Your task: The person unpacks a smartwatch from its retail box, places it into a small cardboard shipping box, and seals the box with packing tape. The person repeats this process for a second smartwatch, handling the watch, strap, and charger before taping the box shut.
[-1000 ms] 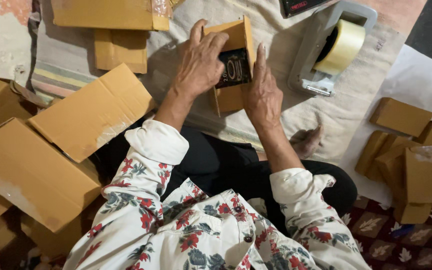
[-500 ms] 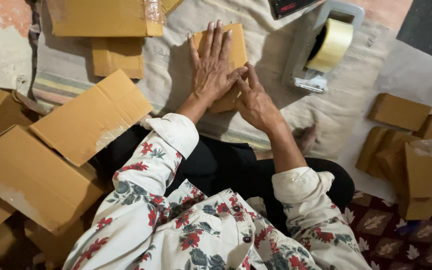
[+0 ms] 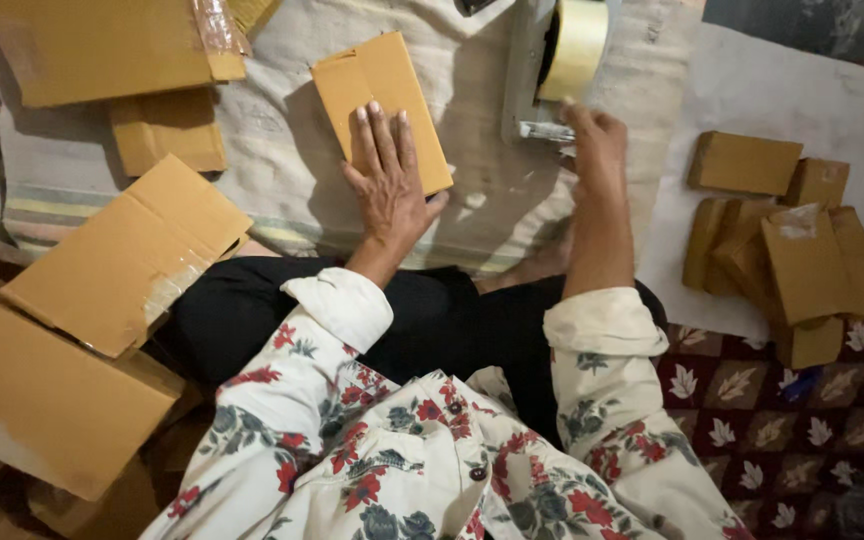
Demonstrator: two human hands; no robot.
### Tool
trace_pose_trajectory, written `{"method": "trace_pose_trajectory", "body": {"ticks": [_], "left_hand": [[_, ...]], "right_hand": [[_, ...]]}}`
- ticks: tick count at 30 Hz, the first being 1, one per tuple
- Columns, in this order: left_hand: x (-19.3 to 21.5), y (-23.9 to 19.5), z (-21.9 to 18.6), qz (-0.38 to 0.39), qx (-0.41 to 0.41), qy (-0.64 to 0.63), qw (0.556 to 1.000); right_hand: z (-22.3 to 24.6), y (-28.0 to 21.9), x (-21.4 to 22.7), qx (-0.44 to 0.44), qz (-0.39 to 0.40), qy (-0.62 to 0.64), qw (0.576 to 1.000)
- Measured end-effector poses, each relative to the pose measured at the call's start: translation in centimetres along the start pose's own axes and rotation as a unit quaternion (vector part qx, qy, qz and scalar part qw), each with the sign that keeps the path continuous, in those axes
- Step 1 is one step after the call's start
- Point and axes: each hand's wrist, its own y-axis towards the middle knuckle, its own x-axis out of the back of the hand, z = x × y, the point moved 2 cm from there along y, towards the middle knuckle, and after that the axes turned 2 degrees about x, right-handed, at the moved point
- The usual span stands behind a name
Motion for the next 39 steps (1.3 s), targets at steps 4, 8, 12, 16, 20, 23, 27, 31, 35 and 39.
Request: {"method": "trace_pose_trajectory", "body": {"ticks": [4, 8, 12, 16, 20, 23, 27, 31, 35, 39], "left_hand": [[-1.5, 2.5, 0.1, -0.112, -0.097, -0.067, 0.987], [-2.8, 5.6, -2.4, -0.094, -0.165, -0.046, 0.981], [-1.8, 7.3, -1.2, -0.039, -0.250, -0.043, 0.966], [0.1, 8.3, -0.8, -0.039, -0.303, -0.024, 0.952], [-1.0, 7.8, -5.6, 0.055, -0.149, 0.007, 0.987], [-1.8, 8.1, -7.8, -0.002, -0.073, 0.029, 0.997], [-2.7, 7.8, -8.2, -0.249, -0.085, 0.029, 0.964], [-4.3, 8.1, -7.7, -0.009, -0.051, 0.063, 0.997], [-4.1, 8.1, -7.6, -0.062, -0.050, 0.104, 0.991], [-4.2, 7.8, -7.4, -0.064, -0.054, 0.094, 0.992]], "right_hand": [[-2.4, 1.9, -1.4, -0.025, 0.017, 0.118, 0.993], [-2.7, 2.2, -1.3, -0.020, 0.008, 0.109, 0.994], [-2.3, 2.0, -1.6, -0.040, -0.002, 0.130, 0.991], [-1.8, 1.6, -2.0, -0.037, 0.009, 0.118, 0.992], [-1.6, 0.8, -1.7, -0.032, 0.015, 0.165, 0.986], [-0.4, 1.1, -2.1, -0.027, 0.030, 0.208, 0.977], [1.0, -0.6, -0.8, -0.025, -0.014, 0.078, 0.997], [4.1, -5.4, 0.6, 0.393, -0.113, -0.102, 0.907], [3.1, -7.9, 0.7, 0.026, -0.012, 0.050, 0.998], [1.6, -9.0, 0.1, -0.035, 0.013, 0.134, 0.990]]}}
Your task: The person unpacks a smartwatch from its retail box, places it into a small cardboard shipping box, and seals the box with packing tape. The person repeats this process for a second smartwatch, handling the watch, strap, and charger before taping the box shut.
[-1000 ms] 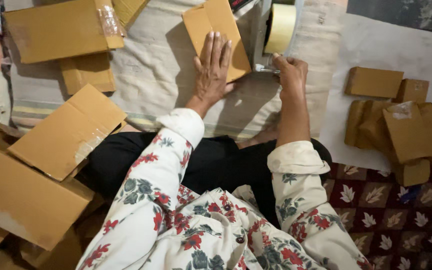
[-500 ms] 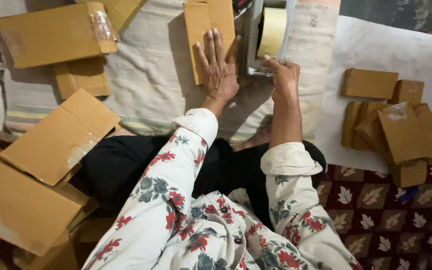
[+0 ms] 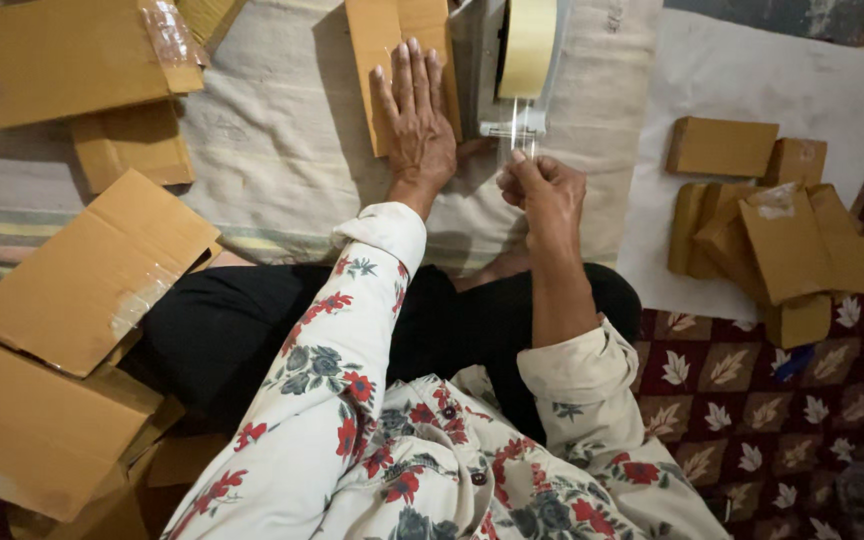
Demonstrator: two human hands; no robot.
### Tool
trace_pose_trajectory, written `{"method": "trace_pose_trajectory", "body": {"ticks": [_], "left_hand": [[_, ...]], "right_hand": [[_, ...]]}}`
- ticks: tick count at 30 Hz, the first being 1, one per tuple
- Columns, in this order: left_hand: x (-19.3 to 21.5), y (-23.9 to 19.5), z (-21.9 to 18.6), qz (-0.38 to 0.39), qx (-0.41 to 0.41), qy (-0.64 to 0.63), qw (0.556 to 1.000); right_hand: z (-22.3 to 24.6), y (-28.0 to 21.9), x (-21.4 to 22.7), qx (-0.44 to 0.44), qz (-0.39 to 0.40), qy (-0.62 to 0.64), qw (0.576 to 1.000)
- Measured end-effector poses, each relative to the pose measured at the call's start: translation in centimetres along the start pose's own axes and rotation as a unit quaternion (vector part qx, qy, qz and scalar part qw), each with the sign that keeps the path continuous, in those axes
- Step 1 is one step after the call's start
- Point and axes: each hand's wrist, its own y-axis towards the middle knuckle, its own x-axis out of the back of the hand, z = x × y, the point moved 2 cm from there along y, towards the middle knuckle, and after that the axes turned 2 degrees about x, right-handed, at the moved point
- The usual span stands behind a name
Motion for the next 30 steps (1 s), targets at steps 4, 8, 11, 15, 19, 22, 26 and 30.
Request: {"method": "trace_pose_trajectory", "body": {"ticks": [4, 8, 11, 15, 19, 22, 26, 30], "left_hand": [[-0.3, 0.1, 0.0, -0.003, 0.001, -0.017, 1.000], [-0.4, -0.4, -0.1, -0.021, -0.008, 0.028, 0.999], [0.0, -0.2, 0.1, -0.022, -0.007, 0.011, 1.000], [0.9, -0.1, -0.1, -0.034, -0.006, 0.008, 0.999], [1.7, -0.2, 0.1, 0.074, -0.002, -0.031, 0.997], [2.7, 0.2, 1.3, 0.124, -0.021, -0.134, 0.983], [4.2, 0.8, 2.3, 0.132, -0.047, -0.218, 0.966], [4.8, 0.8, 0.1, 0.229, 0.006, -0.147, 0.962]], "right_hand": [[-1.7, 0.1, 0.0, -0.049, 0.034, 0.045, 0.997], [-2.7, 0.3, 0.1, -0.065, 0.011, 0.033, 0.997], [-3.3, 0.5, 0.1, -0.086, -0.009, 0.019, 0.996], [-4.8, 1.2, 0.0, -0.102, -0.002, 0.045, 0.994], [-6.3, 1.6, 0.4, -0.083, 0.009, 0.085, 0.993], [-6.8, 1.9, 0.7, -0.089, -0.003, 0.057, 0.994], [-6.7, 1.9, 0.4, -0.064, -0.006, 0.020, 0.998], [-6.4, 2.0, 0.0, -0.058, -0.011, 0.013, 0.998]]}}
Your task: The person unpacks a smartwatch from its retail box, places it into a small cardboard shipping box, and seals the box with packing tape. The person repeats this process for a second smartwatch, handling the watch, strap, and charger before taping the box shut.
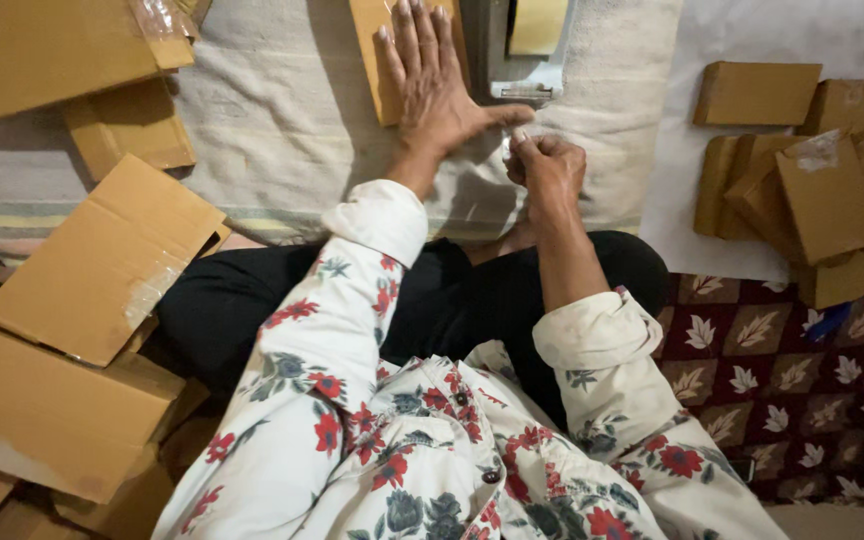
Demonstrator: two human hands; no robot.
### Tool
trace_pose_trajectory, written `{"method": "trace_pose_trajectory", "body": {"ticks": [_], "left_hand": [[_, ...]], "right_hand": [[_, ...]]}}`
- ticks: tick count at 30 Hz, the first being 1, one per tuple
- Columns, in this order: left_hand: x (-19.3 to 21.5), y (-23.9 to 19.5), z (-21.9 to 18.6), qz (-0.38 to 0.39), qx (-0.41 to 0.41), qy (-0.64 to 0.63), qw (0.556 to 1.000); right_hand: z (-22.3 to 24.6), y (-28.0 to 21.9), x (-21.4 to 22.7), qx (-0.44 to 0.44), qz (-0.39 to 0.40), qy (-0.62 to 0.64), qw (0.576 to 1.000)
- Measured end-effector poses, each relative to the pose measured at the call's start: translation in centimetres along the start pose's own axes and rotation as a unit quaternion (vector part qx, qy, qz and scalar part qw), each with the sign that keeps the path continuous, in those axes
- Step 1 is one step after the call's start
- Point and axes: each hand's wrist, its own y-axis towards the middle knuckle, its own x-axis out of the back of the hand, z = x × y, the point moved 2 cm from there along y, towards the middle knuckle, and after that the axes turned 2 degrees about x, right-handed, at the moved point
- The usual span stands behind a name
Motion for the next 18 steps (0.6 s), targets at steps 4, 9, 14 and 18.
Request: {"method": "trace_pose_trajectory", "body": {"ticks": [4, 9, 14, 18], "left_hand": [[-0.4, -0.8, -1.4, -0.039, 0.025, 0.009, 0.999], [0.3, -0.8, -0.9, -0.101, 0.007, -0.011, 0.995], [-1.1, -1.5, 3.8, -0.091, -0.118, 0.011, 0.989], [-2.9, -0.7, 6.4, -0.326, -0.152, 0.290, 0.887]], "right_hand": [[0.0, 0.2, -0.3, -0.015, -0.026, -0.159, 0.987], [1.8, -0.5, -2.8, 0.021, 0.023, -0.331, 0.943], [4.8, -6.8, -1.5, 0.031, 0.036, -0.302, 0.952], [8.2, -8.4, -3.3, 0.151, 0.102, -0.114, 0.977]]}}
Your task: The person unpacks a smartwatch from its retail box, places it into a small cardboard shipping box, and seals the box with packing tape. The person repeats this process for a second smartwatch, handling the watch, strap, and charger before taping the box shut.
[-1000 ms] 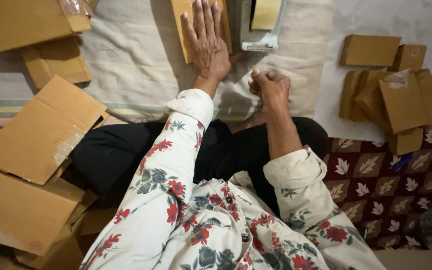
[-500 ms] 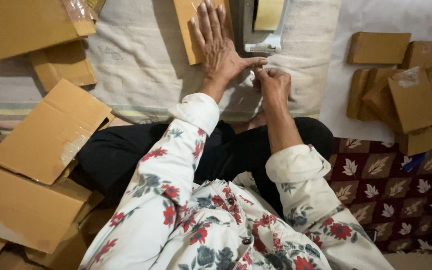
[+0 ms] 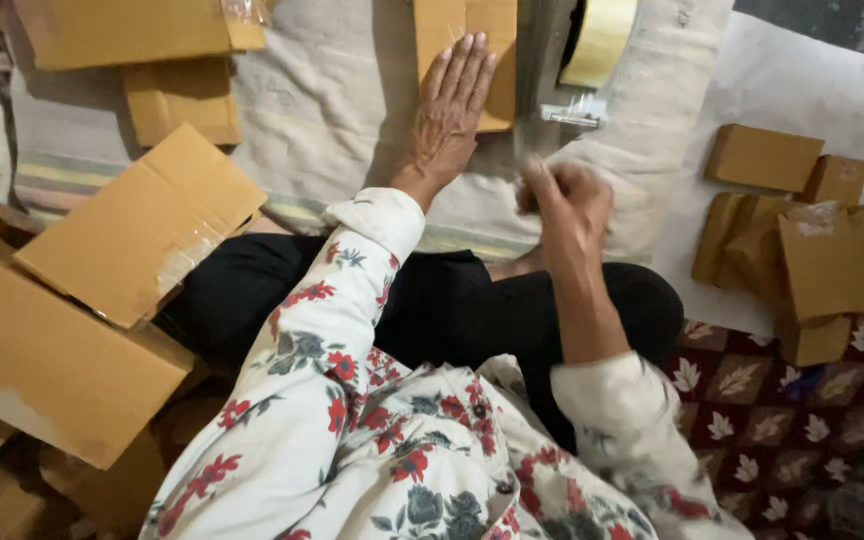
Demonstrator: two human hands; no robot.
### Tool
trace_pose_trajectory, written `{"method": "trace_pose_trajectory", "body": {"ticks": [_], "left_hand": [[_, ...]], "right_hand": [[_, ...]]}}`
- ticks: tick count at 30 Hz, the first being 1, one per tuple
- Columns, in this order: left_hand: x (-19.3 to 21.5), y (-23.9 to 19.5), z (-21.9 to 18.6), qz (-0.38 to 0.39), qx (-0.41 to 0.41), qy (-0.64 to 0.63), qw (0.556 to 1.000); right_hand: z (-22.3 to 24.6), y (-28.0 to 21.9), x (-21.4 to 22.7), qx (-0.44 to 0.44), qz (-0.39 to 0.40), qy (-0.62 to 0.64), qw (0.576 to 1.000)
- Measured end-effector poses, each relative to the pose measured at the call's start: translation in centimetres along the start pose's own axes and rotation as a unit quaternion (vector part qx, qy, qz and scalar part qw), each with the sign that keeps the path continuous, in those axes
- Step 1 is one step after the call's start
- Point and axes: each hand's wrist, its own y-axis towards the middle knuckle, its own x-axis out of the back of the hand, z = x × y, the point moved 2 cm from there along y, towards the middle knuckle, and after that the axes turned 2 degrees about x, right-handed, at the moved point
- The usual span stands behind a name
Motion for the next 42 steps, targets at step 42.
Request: {"method": "trace_pose_trajectory", "body": {"ticks": [42], "left_hand": [[-6.4, 8.9, 7.2, 0.056, -0.004, -0.343, 0.938]], "right_hand": [[-15.5, 6.7, -11.2, -0.213, -0.072, 0.300, 0.927]]}}
